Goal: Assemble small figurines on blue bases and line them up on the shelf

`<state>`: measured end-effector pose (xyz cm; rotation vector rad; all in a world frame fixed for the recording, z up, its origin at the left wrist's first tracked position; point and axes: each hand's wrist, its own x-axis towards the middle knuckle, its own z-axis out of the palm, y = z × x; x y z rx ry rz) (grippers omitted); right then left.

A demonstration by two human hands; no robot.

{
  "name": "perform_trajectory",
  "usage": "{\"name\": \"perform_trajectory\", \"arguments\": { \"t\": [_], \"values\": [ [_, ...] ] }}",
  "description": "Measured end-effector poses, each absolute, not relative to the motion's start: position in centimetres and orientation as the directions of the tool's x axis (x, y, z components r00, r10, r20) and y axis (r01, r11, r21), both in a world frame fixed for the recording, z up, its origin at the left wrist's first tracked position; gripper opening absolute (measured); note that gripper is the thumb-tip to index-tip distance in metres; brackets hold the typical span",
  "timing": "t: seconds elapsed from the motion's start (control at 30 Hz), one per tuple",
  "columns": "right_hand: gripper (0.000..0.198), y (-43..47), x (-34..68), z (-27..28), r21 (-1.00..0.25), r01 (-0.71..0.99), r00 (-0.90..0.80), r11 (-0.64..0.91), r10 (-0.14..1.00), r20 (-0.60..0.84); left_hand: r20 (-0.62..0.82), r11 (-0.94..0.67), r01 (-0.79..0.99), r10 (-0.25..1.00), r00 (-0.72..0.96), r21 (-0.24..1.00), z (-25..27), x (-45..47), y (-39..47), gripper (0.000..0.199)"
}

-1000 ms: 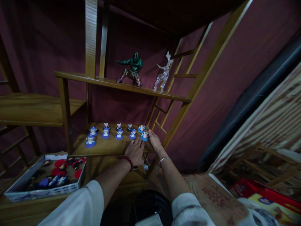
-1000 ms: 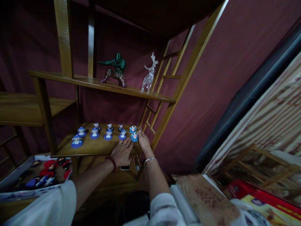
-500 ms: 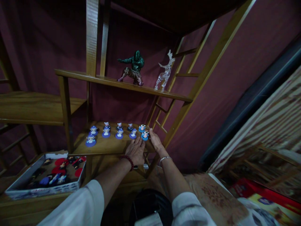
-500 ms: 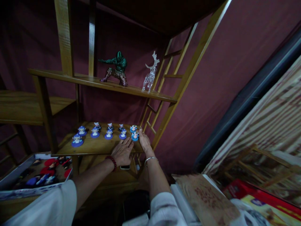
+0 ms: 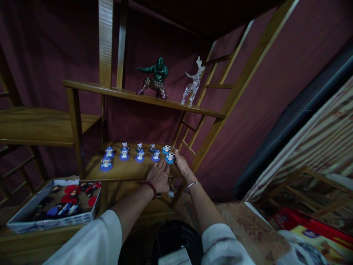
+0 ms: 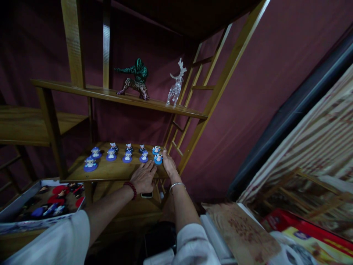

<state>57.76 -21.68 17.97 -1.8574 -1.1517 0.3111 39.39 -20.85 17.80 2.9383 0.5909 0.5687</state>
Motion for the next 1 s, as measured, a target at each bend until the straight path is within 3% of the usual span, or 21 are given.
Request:
{"name": "perform_trajectory", "arguments": {
  "t": [0.6,0.9,1.0],
  "values": [
    [0.063,-21.6,57.4,18.3,-0.819,0.552,0.533,-0.156,0.821,0.202,0.287,-0.916,0.377,0.4,0.87,0.134,18.4,39.4,-20.9,0.071],
    [0.038,-23.2,56.7,17.6,-0.745,0.66,0.553,-0.096,0.733,0.396,0.292,-0.92,0.367,0.392,0.872,0.137,18.7,39.3,-20.9,0.069],
    [0.038,-23.3,56.5,17.1,-0.711,0.695,0.531,-0.106,0.743,0.407,0.296,-0.921,0.366,0.39,0.872,0.132,18.7,39.3,-20.9,0.069]
  ]
}}
